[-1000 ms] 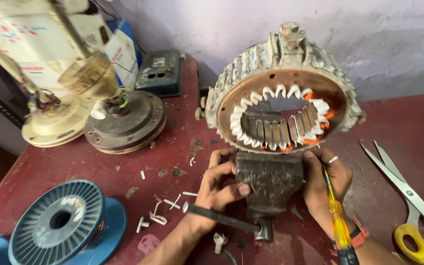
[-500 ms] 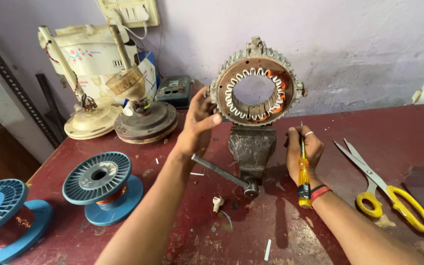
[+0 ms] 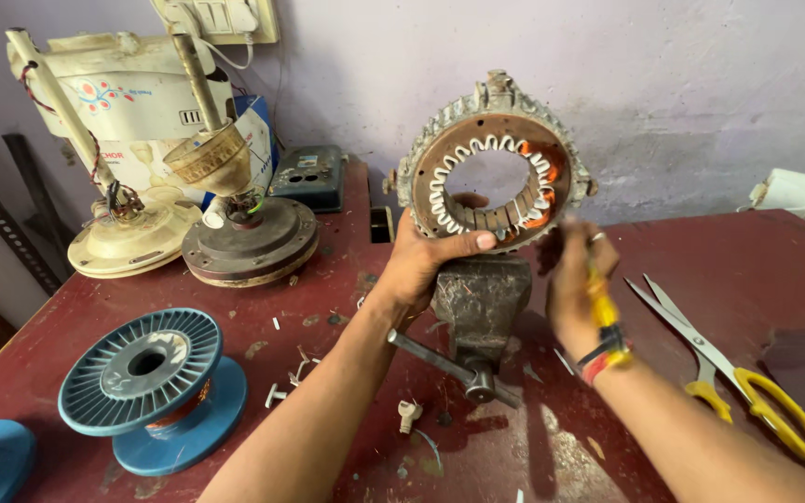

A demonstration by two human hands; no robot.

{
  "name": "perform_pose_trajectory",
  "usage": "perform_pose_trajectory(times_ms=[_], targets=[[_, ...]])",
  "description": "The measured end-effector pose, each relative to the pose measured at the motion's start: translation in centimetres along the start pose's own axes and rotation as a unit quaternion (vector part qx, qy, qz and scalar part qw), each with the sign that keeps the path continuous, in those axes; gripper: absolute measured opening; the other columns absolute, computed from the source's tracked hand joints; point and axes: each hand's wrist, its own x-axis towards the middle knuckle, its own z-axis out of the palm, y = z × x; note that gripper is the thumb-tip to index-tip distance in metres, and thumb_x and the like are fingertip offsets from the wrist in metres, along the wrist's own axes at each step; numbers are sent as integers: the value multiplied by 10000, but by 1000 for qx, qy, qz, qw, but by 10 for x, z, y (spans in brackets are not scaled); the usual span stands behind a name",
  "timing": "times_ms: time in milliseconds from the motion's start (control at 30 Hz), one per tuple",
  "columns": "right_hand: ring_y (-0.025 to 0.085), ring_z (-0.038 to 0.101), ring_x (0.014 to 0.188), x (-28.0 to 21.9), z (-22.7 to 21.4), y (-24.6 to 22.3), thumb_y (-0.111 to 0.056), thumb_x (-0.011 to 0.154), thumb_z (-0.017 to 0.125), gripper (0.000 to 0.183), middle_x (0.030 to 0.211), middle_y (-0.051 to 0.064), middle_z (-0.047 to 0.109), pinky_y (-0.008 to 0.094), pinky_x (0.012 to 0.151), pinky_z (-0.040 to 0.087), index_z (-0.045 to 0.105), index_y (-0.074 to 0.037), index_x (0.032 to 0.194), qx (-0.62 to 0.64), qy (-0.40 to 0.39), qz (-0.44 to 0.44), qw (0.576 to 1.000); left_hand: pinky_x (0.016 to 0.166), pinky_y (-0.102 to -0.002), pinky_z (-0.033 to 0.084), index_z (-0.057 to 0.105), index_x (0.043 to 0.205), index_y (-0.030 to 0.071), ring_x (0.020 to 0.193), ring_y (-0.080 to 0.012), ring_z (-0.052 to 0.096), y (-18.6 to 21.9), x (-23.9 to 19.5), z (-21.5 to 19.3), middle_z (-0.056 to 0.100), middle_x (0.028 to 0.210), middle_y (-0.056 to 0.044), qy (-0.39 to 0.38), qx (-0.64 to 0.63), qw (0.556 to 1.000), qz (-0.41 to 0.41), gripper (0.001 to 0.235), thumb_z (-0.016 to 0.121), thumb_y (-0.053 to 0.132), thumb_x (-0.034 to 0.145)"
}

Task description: The person works on a disassembled electrical motor stator clamped in a bench vise. They use a yellow-handled screwdriver to adjust and secure copper windings and white insulating spacers within the stator slots. The person rotates the stator to access different sections and continues to press and align the internal components.

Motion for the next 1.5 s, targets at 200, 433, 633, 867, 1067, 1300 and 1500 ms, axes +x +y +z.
perform_pose_trajectory(times_ms=[200, 433, 633, 867, 1067, 1300, 1500], targets=[[262, 630, 1278, 45, 10, -47, -594, 951, 551, 689, 1364, 127, 665, 427, 1115, 473, 589, -41, 1359, 291, -131, 67, 945, 831, -340, 613, 648, 1193, -58, 933, -192, 720, 4, 1, 2, 742, 1037, -120, -11, 86, 996, 6, 543, 880, 4, 706], [247, 591, 1291, 32, 13, -46, -555, 881, 766, 729, 1366, 120, 632, 443, 1153, 443, 597, -18, 1345, 262, -205, 14, 943, 919, -353, 595, 665, 1201, -20, 997, -195, 711, 9, 2, 1, 751, 1087, -93, -24, 128, 992, 2, 543, 869, 5, 698], [231, 672, 1015, 12, 21, -33, -316, 804, 889, 552, 1126, 119, 706, 378, 930, 557, 662, 6, 1192, 178, -171, 3, 969, 920, -369, 599, 658, 1205, -20, 989, -204, 714, 10, 2, 1, 746, 1091, -104, -14, 117, 993, -13, 556, 865, -7, 689], [200, 645, 995, -4, 29, -30, -317, 868, 882, 631, 1120, 104, 670, 345, 870, 529, 589, 55, 1284, 172, -152, -19, 973, 860, -360, 591, 646, 1183, -37, 943, -208, 707, 0, -1, 6, 737, 1046, -118, 10, 76, 997, 21, 526, 856, -39, 701], [197, 673, 1065, 8, 30, -42, -377, 794, 873, 798, 1183, 107, 683, 342, 944, 552, 525, 1, 1405, 193, -227, -24, 954, 788, -341, 608, 670, 1158, -44, 879, -190, 721, -2, -5, 14, 750, 1014, -114, 29, 97, 995, 26, 457, 838, -5, 734], [239, 634, 1159, 26, 16, -59, -249, 767, 852, 716, 1235, 86, 673, 407, 1023, 509, 550, -34, 1379, 262, -318, 173, 895, 764, -348, 623, 666, 1111, -18, 852, -195, 732, 6, -9, 23, 751, 978, -118, 33, 65, 997, 23, 446, 838, -30, 699], [244, 607, 1209, 27, 14, -63, -160, 728, 872, 707, 1251, 76, 643, 420, 1070, 476, 546, -78, 1350, 244, -357, 161, 887, 790, -357, 629, 683, 1108, -46, 864, -204, 734, 6, -9, 21, 754, 983, -138, 28, 81, 996, 16, 434, 842, -35, 704]])
